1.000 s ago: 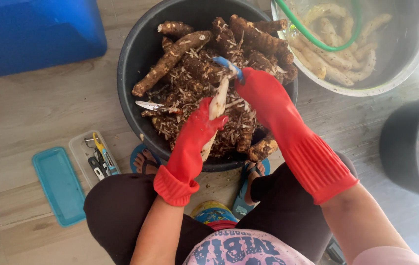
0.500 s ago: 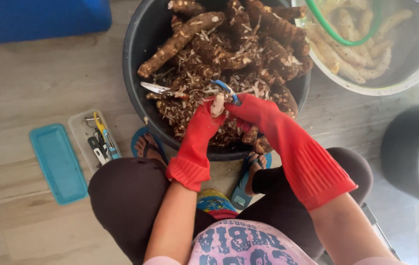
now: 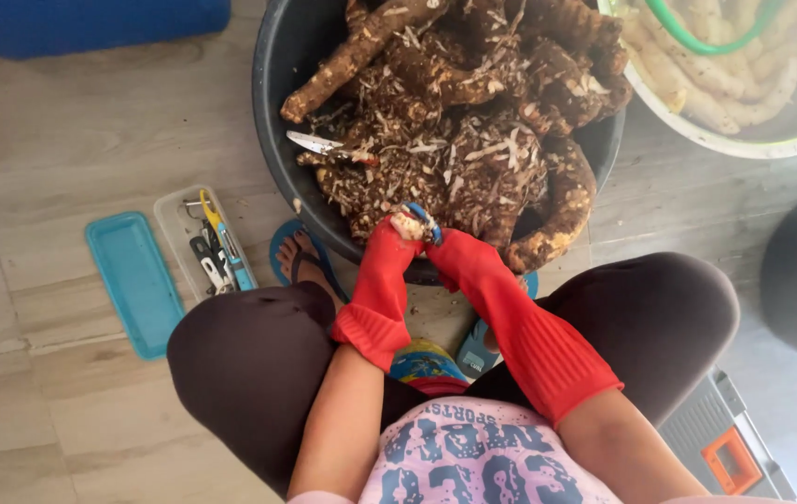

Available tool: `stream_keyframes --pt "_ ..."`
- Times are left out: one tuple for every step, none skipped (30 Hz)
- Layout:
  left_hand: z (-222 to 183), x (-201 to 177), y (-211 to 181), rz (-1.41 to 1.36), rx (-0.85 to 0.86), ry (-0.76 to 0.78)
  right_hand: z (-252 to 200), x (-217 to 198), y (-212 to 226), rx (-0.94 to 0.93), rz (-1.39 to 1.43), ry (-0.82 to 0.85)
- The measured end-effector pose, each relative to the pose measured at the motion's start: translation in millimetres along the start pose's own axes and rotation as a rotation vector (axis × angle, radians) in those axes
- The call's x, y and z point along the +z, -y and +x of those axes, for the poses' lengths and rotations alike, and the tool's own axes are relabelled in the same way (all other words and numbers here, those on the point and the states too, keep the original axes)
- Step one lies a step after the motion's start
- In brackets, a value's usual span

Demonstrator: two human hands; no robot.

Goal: Peeling the skin off cassava roots using a hand peeler while wearing protective gloves.

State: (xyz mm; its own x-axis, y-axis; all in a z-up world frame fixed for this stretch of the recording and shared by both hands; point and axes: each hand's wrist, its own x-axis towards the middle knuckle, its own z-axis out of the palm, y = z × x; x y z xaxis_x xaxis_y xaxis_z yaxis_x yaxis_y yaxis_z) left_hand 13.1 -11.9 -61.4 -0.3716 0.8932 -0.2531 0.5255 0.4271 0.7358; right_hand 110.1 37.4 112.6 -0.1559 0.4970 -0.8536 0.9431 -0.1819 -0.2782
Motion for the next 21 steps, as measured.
stream_keyframes --pt "7.5 24.8 19.9 0.009 0.019 -0.051 12.6 10.6 3.9 0.174 0.018 0.032" --pt "19.7 51.6 37.1 0.015 0.047 -0.102 26.9 17.5 7.3 0.35 0.04 0.057" --pt "8.1 37.0 24.1 0.017 0.053 -0.099 34.7 19.0 13.7 0.35 0.046 0.055" --pt "-2.7 23.8 9.5 0.076 0.082 -0.158 42.4 18.9 18.9 0.616 0.081 0.095" --pt "-13.7 10.7 -4.8 0.134 0.112 -0.218 50.2 18.7 23.8 0.882 0.116 0.138" --pt "-12.8 6.0 -3.1 0.138 0.115 -0.212 27.2 16.6 12.1 0.884 0.123 0.143" --pt "-11.9 1.2 -0.9 0.063 0.001 -0.04 4.3 15.1 0.7 0.476 0.123 0.014" --pt "-10.3 -3.6 1.3 -0.013 -0.117 0.127 -17.9 13.0 -10.2 0.063 0.118 -0.107" --pt "-10.1 -8.6 2.2 -0.009 -0.117 0.13 -25.4 8.5 -3.8 0.064 0.122 -0.105" --pt "-8.1 -14.1 2.2 0.009 -0.17 0.169 -32.7 2.8 3.2 0.035 0.081 -0.095" --pt "-6.1 -19.6 1.9 0.026 -0.222 0.208 -40.1 -3.2 10.1 0.006 0.04 -0.085" --pt "-4.8 -25.0 -2.4 0.031 -0.216 0.212 -37.7 -1.2 6.7 0.008 0.048 -0.089" --pt "-3.6 -30.3 -6.9 0.056 -0.292 0.273 -35.3 0.7 3.4 -0.01 0.067 -0.087" --pt "-3.2 -36.8 -10.6 0.083 -0.371 0.332 -33.2 3.5 0.7 -0.03 0.086 -0.082" --pt "-12.1 -38.8 -18.1 0.088 -0.368 0.334 -19.7 21.4 -12.8 -0.03 0.092 -0.084" --pt "-21.5 -40.0 -25.4 0.005 -0.384 0.325 -6.1 39.7 -26.7 0.021 0.041 -0.142" --pt "-30.9 -41.4 -32.5 -0.079 -0.4 0.316 7.4 58.2 -40.3 0.072 -0.01 -0.201" --pt "-35.1 -53.5 -47.3 -0.074 -0.397 0.315 0.0 47.5 -25.0 0.069 -0.005 -0.202" --pt "-39.5 -65.5 -62.1 -0.202 -0.421 0.294 -7.5 36.7 -9.7 0.259 -0.048 -0.095" --pt "-45.7 -75.8 -77.2 -0.332 -0.445 0.277 -16.0 26.5 3.4 0.451 -0.091 0.019" --pt "-51.1 -99.7 -105.4 -0.329 -0.443 0.28 -10.8 26.7 -8.8 0.452 -0.087 0.019"
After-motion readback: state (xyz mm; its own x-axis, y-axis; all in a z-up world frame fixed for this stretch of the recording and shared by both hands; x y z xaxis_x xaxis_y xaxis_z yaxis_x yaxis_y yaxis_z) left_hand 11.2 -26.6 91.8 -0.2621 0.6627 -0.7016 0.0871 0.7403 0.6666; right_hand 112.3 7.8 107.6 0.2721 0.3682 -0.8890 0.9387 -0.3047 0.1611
